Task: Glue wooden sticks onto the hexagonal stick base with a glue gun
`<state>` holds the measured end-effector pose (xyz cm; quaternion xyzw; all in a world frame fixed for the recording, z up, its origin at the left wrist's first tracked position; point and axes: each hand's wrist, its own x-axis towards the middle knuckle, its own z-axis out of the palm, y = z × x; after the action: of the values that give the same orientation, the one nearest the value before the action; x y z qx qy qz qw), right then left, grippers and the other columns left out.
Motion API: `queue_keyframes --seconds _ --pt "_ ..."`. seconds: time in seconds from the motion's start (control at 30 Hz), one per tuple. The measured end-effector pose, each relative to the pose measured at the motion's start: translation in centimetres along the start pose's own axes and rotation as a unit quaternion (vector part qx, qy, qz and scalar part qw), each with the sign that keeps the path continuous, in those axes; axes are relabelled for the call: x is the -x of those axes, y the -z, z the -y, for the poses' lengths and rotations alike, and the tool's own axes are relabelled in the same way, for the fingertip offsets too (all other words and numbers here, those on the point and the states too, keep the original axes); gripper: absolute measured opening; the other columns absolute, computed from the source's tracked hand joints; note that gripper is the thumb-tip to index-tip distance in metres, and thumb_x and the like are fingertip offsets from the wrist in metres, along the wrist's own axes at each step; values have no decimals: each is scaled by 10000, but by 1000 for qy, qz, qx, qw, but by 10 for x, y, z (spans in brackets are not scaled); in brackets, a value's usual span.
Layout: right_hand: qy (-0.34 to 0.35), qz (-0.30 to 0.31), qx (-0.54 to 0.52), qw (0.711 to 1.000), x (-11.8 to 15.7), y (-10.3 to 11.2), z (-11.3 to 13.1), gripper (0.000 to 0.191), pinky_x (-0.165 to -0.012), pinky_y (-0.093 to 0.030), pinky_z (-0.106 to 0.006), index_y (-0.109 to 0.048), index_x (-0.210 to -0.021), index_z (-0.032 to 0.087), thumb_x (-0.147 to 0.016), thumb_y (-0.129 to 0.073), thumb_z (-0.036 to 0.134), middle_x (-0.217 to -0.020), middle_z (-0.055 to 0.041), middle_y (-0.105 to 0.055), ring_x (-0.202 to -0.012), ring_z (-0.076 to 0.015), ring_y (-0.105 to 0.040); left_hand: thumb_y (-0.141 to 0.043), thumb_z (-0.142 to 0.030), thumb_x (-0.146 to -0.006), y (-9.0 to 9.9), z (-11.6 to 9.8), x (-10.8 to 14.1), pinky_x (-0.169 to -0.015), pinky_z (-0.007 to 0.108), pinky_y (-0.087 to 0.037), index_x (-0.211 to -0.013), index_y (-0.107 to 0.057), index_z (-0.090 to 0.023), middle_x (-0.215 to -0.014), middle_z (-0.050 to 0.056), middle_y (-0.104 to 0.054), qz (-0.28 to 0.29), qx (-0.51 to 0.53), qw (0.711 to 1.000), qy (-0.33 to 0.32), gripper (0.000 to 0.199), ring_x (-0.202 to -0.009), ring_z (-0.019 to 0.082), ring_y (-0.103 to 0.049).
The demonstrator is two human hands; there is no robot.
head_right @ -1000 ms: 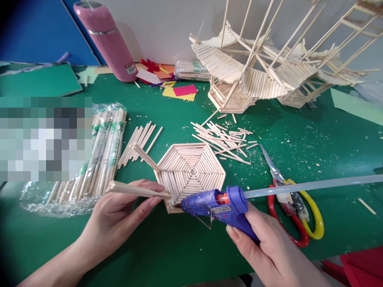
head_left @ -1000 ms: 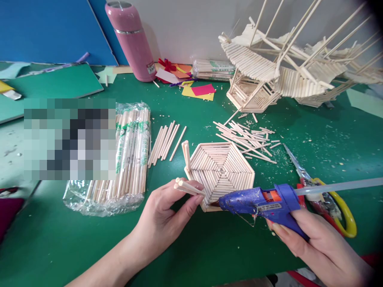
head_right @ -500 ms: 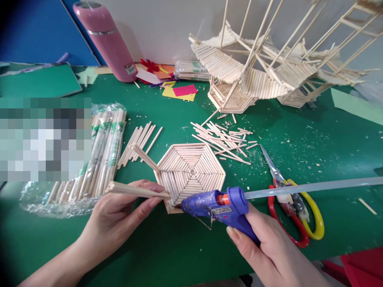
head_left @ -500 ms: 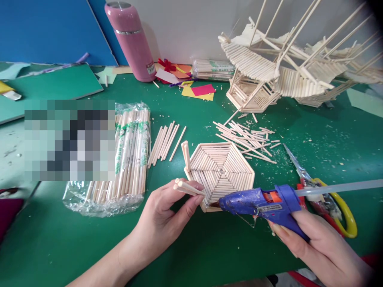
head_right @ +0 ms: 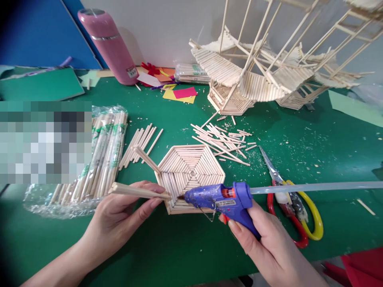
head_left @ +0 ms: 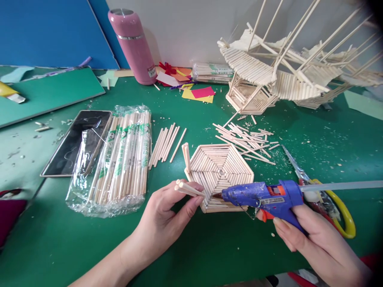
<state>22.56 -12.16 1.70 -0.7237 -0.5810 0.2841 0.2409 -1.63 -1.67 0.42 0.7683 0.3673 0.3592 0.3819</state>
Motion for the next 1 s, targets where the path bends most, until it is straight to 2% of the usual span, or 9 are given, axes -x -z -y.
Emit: queue_keyframes --seconds 0.1,0.2,0.33,0.43,0.53,0.7,0.77,0.93,1.0 --pt "-28 52 -46 997 -4 -1 7 229 -395 -430 -175 -530 -740 210 -846 -439 392 -488 35 -495 -433 -107 -502 -561 -97 -771 0 0 0 -645 228 -530 -828 -639 -179 -799 38 -690 0 2 1000 1 127 -763 168 -651" --pt "-38 48 -57 997 -7 1 9 274 -438 -430 -189 -462 -669 211 -852 -422 410 -514 33 -509 -462 -106 -507 -562 -87 -768 0 -1 0 -654 221 -526 -827 -640 -173 -805 37 -690 -2 6 1000 2 131 -763 161 -648" --pt "-19 -20 1 1000 -13 11 -5 210 -504 -457 -206 -513 -766 219 -795 -508 426 -601 26 -573 -528 -127 -547 -568 -92 -766 2 -1 1 -660 233 -523 -833 -638 -169 -806 38 -692 4 -3 1000 13 125 -774 167 -642" --pt "6 -78 51 996 -19 19 -21 242 -586 -478 -237 -573 -901 229 -801 -491 433 -782 -4 -619 -653 -159 -586 -568 -113 -771 3 0 2 -671 259 -521 -843 -636 -179 -811 35 -692 14 -10 1000 12 119 -771 174 -638" --pt "13 -117 99 988 -24 20 -35 275 -667 -479 -275 -596 -940 230 -820 -461 437 -881 -26 -612 -754 -185 -590 -572 -125 -771 2 2 3 -679 270 -516 -856 -633 -184 -810 37 -690 14 -17 1000 7 120 -788 183 -631" --pt "-3 -187 179 966 -30 13 -39 382 -670 -492 -318 -586 -1019 185 -810 -462 480 -904 -69 -648 -769 -220 -617 -561 -109 -780 0 1 2 -664 246 -499 -849 -631 -179 -807 35 -674 22 -12 1000 3 121 -761 163 -614" --pt "-19 -197 194 961 -32 11 -38 415 -670 -495 -329 -583 -1032 172 -806 -460 497 -884 -81 -663 -773 -232 -627 -555 -99 -783 0 -1 2 -658 237 -492 -840 -631 -176 -808 32 -668 26 -6 1000 5 122 -741 152 -607" --pt "-78 -215 178 957 -36 8 -37 472 -555 -487 -306 -532 -1091 194 -761 -507 530 -911 -84 -677 -632 -209 -631 -560 -90 -777 0 -3 1 -665 223 -480 -827 -635 -167 -800 29 -664 20 4 1000 6 118 -738 145 -603" --pt "-87 -237 156 955 -37 12 -39 466 -574 -487 -295 -513 -1104 201 -756 -528 510 -922 -84 -674 -644 -202 -633 -564 -86 -773 0 -3 0 -670 220 -477 -825 -640 -165 -800 27 -665 20 9 1000 7 121 -740 143 -604"
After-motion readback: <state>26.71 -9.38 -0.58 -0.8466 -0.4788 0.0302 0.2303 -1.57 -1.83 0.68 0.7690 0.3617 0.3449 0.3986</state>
